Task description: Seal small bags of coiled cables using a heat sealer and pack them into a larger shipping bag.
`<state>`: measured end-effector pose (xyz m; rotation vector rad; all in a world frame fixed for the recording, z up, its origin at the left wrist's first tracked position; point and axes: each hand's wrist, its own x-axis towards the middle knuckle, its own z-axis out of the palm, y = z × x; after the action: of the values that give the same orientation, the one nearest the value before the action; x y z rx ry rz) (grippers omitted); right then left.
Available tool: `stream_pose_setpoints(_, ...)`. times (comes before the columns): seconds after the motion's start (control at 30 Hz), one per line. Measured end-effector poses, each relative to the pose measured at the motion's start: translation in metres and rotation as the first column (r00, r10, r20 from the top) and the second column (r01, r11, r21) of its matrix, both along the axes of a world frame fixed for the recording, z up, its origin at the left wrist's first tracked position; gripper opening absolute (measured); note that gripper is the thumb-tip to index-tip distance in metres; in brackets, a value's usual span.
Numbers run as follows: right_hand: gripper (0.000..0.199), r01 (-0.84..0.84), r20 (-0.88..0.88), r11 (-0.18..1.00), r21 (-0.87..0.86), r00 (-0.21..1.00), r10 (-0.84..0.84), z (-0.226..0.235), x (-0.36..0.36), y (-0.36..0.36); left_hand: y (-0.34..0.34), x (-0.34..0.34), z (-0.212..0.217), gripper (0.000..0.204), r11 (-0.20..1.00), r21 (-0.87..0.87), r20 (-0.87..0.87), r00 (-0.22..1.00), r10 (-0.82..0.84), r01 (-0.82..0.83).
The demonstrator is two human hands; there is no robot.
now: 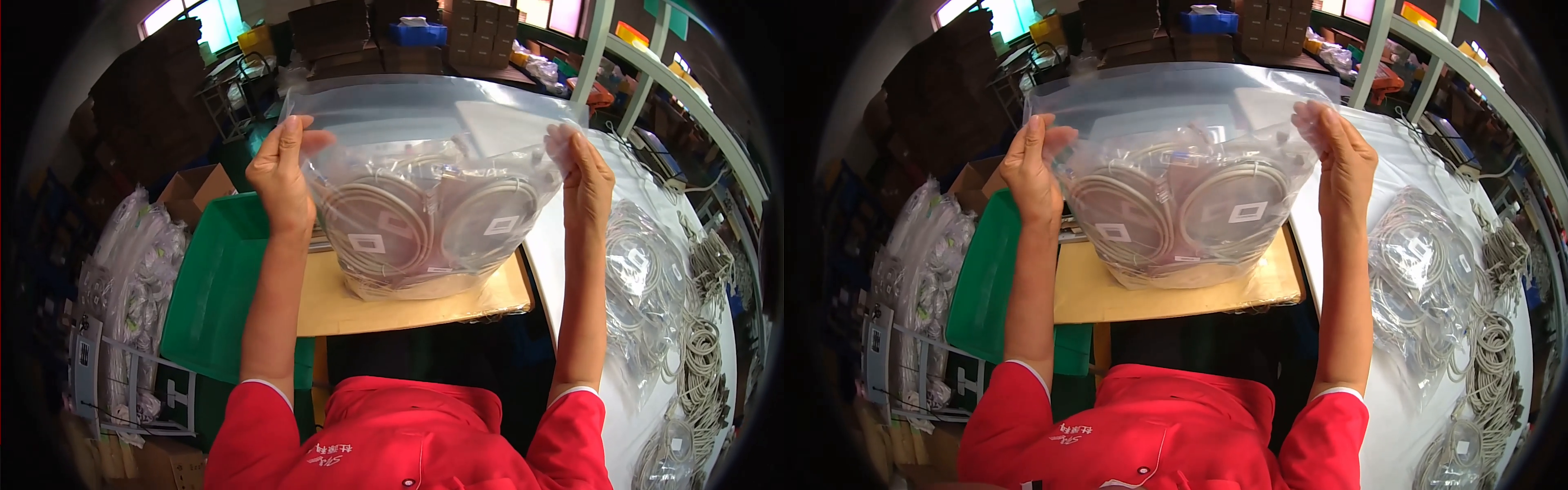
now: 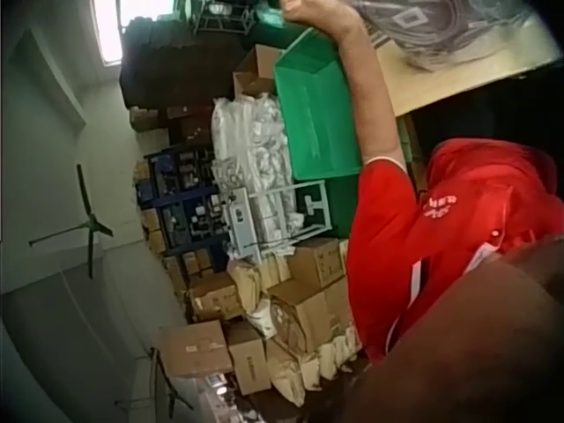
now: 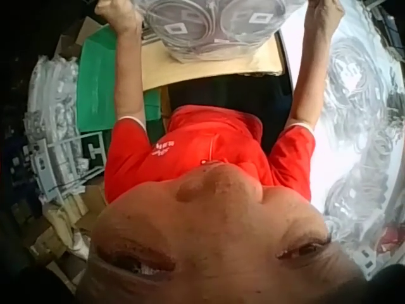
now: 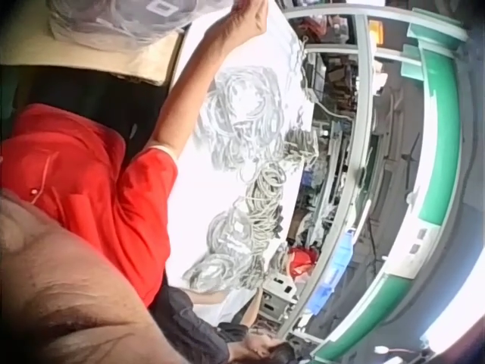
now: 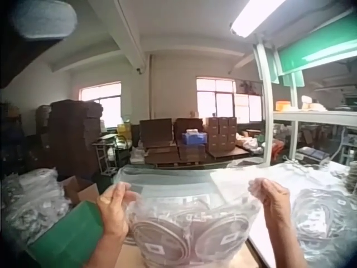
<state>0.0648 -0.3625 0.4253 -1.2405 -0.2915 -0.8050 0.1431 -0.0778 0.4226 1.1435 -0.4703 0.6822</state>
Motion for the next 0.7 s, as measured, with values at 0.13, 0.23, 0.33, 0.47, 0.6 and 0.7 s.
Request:
stream_pose_setpoints(0.13,0.024,-0.021,0.061,0.992,0.121,0.998,0.013,-0.001,-0.001,0.003,-0.003,0.0,0.0,0.022,0.999,-0.028,0.021,1.0,0.021,-0.02)
stream_pose_setpoints(0.23,0.025,-0.032,0.043,0.998,0.048,0.999,0.03,0.002,0.0,0.003,-0.006,0.001,0.0,0.021,0.996,-0.012,0.083,0.992,0.093,-0.092)
stream_pose_setpoints(0.33,0.024,-0.03,-0.027,1.0,-0.007,0.999,0.029,0.004,0.002,0.007,-0.007,0.0,0.001,0.022,0.987,-0.009,0.122,0.98,0.159,-0.159)
stream_pose_setpoints(0.47,0.025,-0.002,-0.057,0.999,-0.048,0.998,-0.001,0.002,0.004,0.002,-0.004,0.002,0.008,0.022,0.975,0.039,0.122,0.969,0.213,-0.22)
stream_pose_setpoints(0.6,0.025,-0.033,-0.055,0.999,0.043,0.998,0.036,-0.001,0.008,0.001,0.002,0.004,0.021,0.022,0.992,-0.112,0.118,0.992,-0.037,0.05)
stream_pose_setpoints(0.7,0.025,-0.049,-0.027,0.994,0.102,0.998,0.052,-0.004,0.009,0.0,0.014,0.008,0.025,0.024,0.961,-0.205,0.113,0.979,-0.167,0.187)
